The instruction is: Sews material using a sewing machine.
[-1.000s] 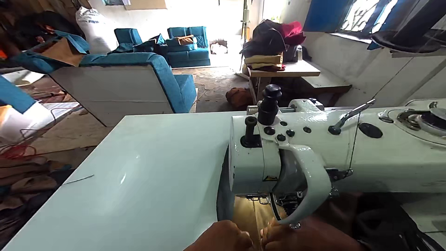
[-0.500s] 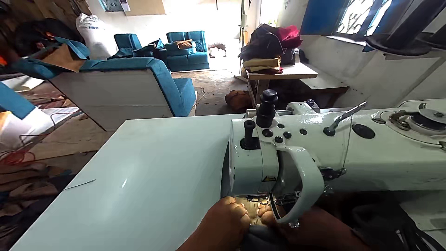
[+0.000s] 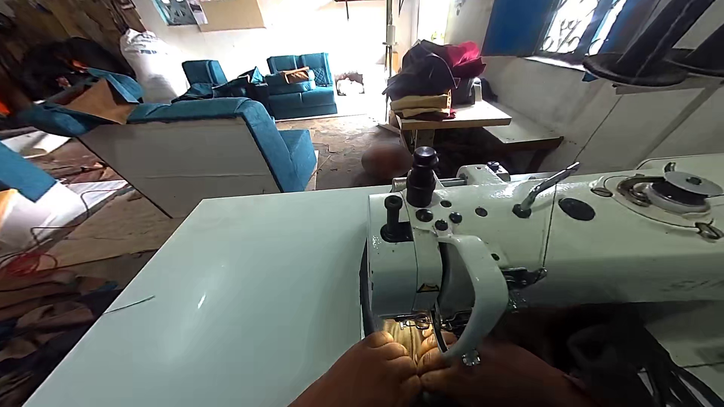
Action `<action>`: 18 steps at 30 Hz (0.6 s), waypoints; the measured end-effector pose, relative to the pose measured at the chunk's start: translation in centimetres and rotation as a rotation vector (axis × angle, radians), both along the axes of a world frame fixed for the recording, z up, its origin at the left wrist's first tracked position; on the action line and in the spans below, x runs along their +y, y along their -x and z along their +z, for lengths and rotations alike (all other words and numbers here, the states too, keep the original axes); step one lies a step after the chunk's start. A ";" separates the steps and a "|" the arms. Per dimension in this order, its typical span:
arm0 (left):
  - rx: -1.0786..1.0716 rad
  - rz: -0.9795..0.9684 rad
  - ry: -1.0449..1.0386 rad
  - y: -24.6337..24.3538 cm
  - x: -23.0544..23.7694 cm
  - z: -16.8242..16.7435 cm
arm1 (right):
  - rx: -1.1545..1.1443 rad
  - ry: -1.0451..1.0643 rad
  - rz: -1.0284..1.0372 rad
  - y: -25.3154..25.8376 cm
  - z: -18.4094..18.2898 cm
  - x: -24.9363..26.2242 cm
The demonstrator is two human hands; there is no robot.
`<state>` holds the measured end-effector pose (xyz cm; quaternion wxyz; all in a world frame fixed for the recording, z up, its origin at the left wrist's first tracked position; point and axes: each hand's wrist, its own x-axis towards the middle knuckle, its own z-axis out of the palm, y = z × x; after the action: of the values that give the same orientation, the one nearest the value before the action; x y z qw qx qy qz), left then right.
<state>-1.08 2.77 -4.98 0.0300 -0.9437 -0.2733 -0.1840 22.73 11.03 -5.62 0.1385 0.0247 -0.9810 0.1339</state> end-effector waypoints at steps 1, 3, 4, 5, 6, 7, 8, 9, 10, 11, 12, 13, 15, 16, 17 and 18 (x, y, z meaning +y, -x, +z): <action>0.001 -0.003 0.021 0.0 0.0 0.2 | -0.007 0.010 -0.004 0.0 0.1 0.0; -0.005 0.015 0.085 0.0 0.0 0.5 | -0.035 0.058 -0.030 -0.2 0.4 0.0; -0.002 0.030 0.129 0.1 0.0 0.5 | -0.041 0.091 -0.049 -0.3 0.6 0.0; 0.002 0.046 0.169 0.1 0.0 0.6 | -0.029 0.115 -0.069 -0.6 0.7 0.1; 0.007 0.054 0.204 0.2 0.0 0.7 | -0.014 0.126 -0.086 -0.8 0.7 0.2; 0.013 0.059 0.238 0.2 0.0 0.7 | 0.006 0.132 -0.090 -0.9 0.7 0.3; 0.014 0.059 0.267 0.3 0.1 0.6 | 0.017 0.131 -0.089 -0.9 0.8 0.3; 0.012 0.061 0.290 0.4 0.1 0.6 | 0.018 0.130 -0.084 -0.9 0.8 0.3; 0.015 0.066 0.301 0.3 0.1 0.5 | 0.009 0.131 -0.084 -0.9 0.9 0.3; 0.023 0.066 0.291 0.3 0.2 0.4 | 0.004 0.113 -0.084 -1.0 0.9 0.3; 0.033 0.068 0.270 0.2 0.3 0.3 | 0.000 0.103 -0.077 -1.0 0.8 0.3; 0.046 0.062 0.245 0.2 0.3 0.2 | 0.003 0.083 -0.070 -1.0 0.7 0.4; 0.041 0.035 0.193 0.2 0.4 0.3 | 0.006 0.090 -0.053 -1.0 0.3 0.5; 0.038 0.023 0.153 0.2 0.3 0.4 | 0.004 0.107 -0.048 -1.0 0.3 0.5; 0.040 0.016 0.102 0.3 0.3 0.5 | 0.002 0.117 -0.042 -0.9 0.3 0.5; 0.041 0.011 0.043 0.4 0.2 0.5 | 0.005 0.112 -0.037 -0.9 0.3 0.4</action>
<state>-1.44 2.98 -4.45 0.0163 -0.9461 -0.2818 -0.1586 23.63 11.48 -5.32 0.1444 -0.0008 -0.9719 0.1860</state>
